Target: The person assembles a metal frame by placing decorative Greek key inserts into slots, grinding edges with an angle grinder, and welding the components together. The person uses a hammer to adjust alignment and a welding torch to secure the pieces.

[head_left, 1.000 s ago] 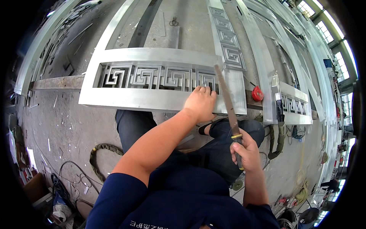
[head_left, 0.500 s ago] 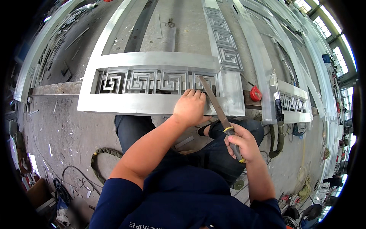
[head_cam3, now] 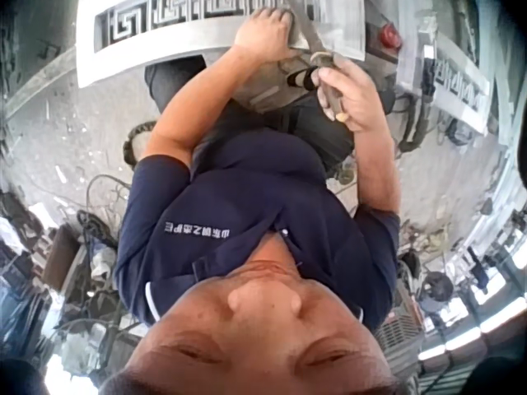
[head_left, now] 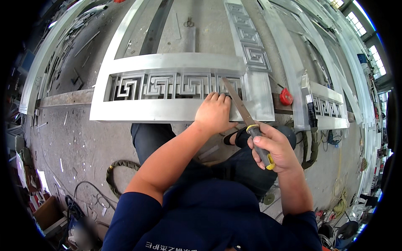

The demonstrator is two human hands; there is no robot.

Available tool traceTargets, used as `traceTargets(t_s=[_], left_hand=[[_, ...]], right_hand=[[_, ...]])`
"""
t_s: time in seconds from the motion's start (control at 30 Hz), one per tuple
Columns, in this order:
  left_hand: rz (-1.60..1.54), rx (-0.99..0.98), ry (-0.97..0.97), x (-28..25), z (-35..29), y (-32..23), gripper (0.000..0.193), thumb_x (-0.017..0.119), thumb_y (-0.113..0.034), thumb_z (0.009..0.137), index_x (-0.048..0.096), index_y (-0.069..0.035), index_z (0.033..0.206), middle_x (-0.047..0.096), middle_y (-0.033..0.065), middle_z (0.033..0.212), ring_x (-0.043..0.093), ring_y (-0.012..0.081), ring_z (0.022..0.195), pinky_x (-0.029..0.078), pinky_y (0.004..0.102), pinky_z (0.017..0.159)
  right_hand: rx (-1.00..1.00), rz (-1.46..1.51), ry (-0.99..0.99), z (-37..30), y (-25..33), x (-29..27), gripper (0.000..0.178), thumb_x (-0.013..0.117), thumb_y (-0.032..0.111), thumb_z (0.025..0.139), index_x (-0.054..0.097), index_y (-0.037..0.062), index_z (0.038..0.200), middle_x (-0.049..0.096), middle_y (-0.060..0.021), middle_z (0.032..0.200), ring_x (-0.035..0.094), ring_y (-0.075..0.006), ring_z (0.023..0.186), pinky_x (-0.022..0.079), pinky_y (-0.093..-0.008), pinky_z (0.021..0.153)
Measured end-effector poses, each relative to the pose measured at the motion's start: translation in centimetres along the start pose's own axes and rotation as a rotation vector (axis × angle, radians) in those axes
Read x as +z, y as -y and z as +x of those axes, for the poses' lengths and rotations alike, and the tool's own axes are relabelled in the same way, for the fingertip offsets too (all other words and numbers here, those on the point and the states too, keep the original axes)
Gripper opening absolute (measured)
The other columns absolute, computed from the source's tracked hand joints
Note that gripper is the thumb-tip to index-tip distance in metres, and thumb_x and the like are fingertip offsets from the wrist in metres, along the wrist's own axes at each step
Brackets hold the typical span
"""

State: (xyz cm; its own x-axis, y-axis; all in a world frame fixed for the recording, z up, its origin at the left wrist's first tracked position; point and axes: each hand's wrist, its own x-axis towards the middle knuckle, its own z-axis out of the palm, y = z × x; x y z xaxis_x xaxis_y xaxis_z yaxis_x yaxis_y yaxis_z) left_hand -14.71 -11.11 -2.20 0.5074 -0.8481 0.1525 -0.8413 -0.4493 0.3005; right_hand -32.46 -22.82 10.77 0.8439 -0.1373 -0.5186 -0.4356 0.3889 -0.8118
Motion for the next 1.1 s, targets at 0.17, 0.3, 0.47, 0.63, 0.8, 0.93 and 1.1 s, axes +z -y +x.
traceTargets(t_s=[0.17,0.3,0.47,0.63,0.8,0.93,1.1], left_hand=[[0.007,-0.003,-0.004,0.2,0.0,0.2,0.081,0.083,-0.057,0.071,0.062,0.005,0.12,0.066,0.0178,0.128,0.059,0.0353,0.126,0.041,0.0418,0.115],[0.019,-0.004,0.008,0.1,0.0,0.1,0.083,0.083,-0.057,0.072,0.062,0.005,0.122,0.065,0.0183,0.13,0.059,0.0352,0.127,0.041,0.0418,0.116],[0.026,-0.003,0.014,0.2,0.2,0.1,0.081,0.082,-0.056,0.073,0.062,0.005,0.122,0.065,0.0184,0.131,0.058,0.035,0.128,0.041,0.0421,0.116],[-0.002,-0.01,0.025,-0.1,0.1,0.1,0.079,0.083,-0.055,0.072,0.063,0.004,0.12,0.066,0.0178,0.129,0.059,0.0345,0.126,0.042,0.0417,0.115],[-0.008,-0.006,0.002,0.2,0.1,0.2,0.076,0.084,-0.055,0.071,0.064,0.004,0.115,0.068,0.0172,0.121,0.061,0.0348,0.122,0.043,0.041,0.113],[-0.009,-0.002,0.013,0.1,0.2,0.1,0.076,0.084,-0.055,0.071,0.063,0.004,0.114,0.068,0.018,0.121,0.061,0.0352,0.122,0.043,0.0418,0.113],[0.013,-0.002,-0.008,0.5,0.2,0.3,0.08,0.083,-0.057,0.072,0.063,0.005,0.119,0.066,0.019,0.127,0.06,0.0356,0.126,0.042,0.0429,0.115]], right_hand=[[0.019,0.096,-0.003,0.3,1.4,-0.2,0.05,0.056,0.014,0.096,0.047,-0.0084,0.139,0.062,-0.015,0.095,0.062,-0.0158,0.054,0.047,-0.0276,0.037],[-0.018,0.093,0.021,0.6,2.2,-0.1,0.048,0.056,0.015,0.096,0.048,-0.0117,0.135,0.063,-0.0144,0.096,0.064,-0.0137,0.055,0.051,-0.0268,0.038],[-0.025,0.043,0.013,0.7,2.4,0.2,0.048,0.058,0.018,0.097,0.049,-0.0122,0.132,0.063,-0.014,0.095,0.064,-0.0129,0.055,0.051,-0.0265,0.039],[-0.009,0.15,0.019,1.2,2.3,0.1,0.035,0.06,0.015,0.097,0.057,-0.0075,0.123,0.066,-0.0123,0.091,0.063,-0.014,0.057,0.051,-0.0291,0.042],[-0.01,0.097,0.03,1.0,2.2,-0.1,0.044,0.063,0.016,0.097,0.054,-0.0084,0.132,0.065,-0.0126,0.093,0.063,-0.0132,0.057,0.051,-0.0281,0.043],[0.006,0.092,0.031,0.7,1.5,0.0,0.056,0.068,0.014,0.095,0.048,-0.0073,0.142,0.065,-0.013,0.095,0.062,-0.013,0.057,0.049,-0.0265,0.043],[-0.014,0.071,0.049,0.9,0.9,-0.1,0.056,0.069,0.016,0.092,0.047,-0.0095,0.137,0.062,-0.0117,0.095,0.063,-0.012,0.056,0.048,-0.0247,0.039]])
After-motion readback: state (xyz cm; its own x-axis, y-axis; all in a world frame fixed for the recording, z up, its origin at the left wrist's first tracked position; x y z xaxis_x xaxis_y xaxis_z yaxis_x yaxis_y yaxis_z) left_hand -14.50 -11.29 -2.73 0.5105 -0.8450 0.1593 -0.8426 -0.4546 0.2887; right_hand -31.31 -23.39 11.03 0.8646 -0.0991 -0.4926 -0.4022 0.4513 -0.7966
